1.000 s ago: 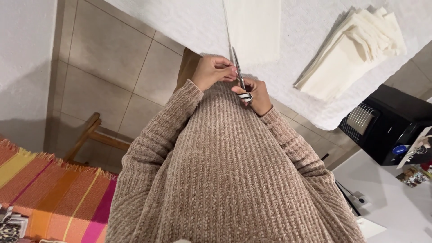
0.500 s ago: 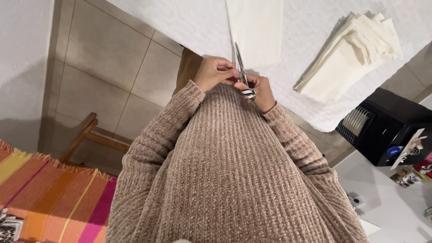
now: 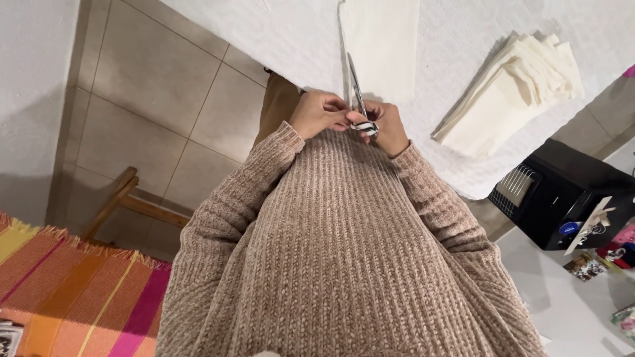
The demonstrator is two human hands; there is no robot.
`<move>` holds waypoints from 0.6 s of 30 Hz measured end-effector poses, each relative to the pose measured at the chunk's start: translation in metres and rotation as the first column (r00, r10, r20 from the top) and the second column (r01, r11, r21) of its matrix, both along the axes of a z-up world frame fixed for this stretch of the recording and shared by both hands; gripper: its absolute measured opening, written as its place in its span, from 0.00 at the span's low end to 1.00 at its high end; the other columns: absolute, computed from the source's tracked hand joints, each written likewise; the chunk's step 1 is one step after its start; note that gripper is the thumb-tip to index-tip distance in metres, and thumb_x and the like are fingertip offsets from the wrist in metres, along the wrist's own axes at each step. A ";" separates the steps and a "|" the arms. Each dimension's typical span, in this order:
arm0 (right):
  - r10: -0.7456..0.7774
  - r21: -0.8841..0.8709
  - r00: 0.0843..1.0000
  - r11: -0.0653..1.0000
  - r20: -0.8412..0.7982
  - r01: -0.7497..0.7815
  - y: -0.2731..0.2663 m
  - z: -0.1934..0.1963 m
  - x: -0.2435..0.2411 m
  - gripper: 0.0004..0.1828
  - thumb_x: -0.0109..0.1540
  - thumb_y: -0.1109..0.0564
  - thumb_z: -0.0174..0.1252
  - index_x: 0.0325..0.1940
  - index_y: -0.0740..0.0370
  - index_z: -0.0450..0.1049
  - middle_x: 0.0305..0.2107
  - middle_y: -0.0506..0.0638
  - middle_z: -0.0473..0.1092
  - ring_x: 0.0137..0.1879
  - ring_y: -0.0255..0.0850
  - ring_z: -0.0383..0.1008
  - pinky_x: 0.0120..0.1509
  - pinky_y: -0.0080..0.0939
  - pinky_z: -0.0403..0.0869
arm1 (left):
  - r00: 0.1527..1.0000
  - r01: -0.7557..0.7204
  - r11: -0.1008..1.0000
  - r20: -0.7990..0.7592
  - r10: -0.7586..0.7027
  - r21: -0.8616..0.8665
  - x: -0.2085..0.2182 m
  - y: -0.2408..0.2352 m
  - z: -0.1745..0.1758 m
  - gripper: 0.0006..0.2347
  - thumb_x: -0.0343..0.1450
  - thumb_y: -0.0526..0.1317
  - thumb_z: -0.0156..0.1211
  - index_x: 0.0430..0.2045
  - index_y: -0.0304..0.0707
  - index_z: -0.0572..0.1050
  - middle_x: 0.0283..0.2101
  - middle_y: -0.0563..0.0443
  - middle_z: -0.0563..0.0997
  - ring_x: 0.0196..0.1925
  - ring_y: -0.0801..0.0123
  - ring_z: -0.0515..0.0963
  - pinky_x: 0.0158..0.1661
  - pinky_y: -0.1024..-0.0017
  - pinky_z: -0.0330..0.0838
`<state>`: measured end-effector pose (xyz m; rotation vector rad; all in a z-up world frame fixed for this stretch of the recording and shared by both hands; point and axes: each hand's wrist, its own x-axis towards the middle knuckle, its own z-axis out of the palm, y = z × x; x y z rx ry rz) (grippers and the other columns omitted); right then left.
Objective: Cutting thin white material into small rectangular pieces using scissors at a workshop table.
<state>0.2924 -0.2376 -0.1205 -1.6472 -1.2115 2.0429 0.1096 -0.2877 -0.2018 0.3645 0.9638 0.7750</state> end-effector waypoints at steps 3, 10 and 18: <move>0.001 -0.003 1.000 1.000 0.017 -0.001 0.006 0.000 -0.003 0.16 0.59 0.54 0.71 0.26 0.66 0.73 0.12 0.53 0.67 0.15 0.33 0.68 0.16 0.28 0.68 | 1.000 0.005 1.000 -0.014 -0.005 -0.009 -0.002 0.000 -0.001 0.12 0.66 0.32 0.72 0.37 0.21 0.78 0.31 0.28 0.83 0.33 0.51 0.87 0.37 0.64 0.87; 0.033 0.060 0.999 0.998 0.038 -0.036 0.009 -0.006 -0.002 0.17 0.60 0.56 0.70 0.24 0.66 0.71 0.09 0.53 0.64 0.12 0.33 0.65 0.14 0.27 0.63 | 1.000 0.003 1.000 0.004 -0.003 0.004 -0.004 0.003 0.001 0.12 0.67 0.32 0.71 0.37 0.20 0.77 0.32 0.26 0.83 0.34 0.49 0.86 0.37 0.63 0.86; -0.016 0.034 0.999 0.999 -0.035 0.017 0.016 -0.011 -0.008 0.16 0.61 0.58 0.69 0.25 0.68 0.72 0.12 0.54 0.66 0.15 0.33 0.67 0.15 0.28 0.68 | 0.999 0.000 1.000 0.053 0.000 0.008 -0.003 -0.003 -0.009 0.12 0.66 0.29 0.69 0.38 0.16 0.75 0.34 0.23 0.82 0.33 0.46 0.86 0.36 0.61 0.86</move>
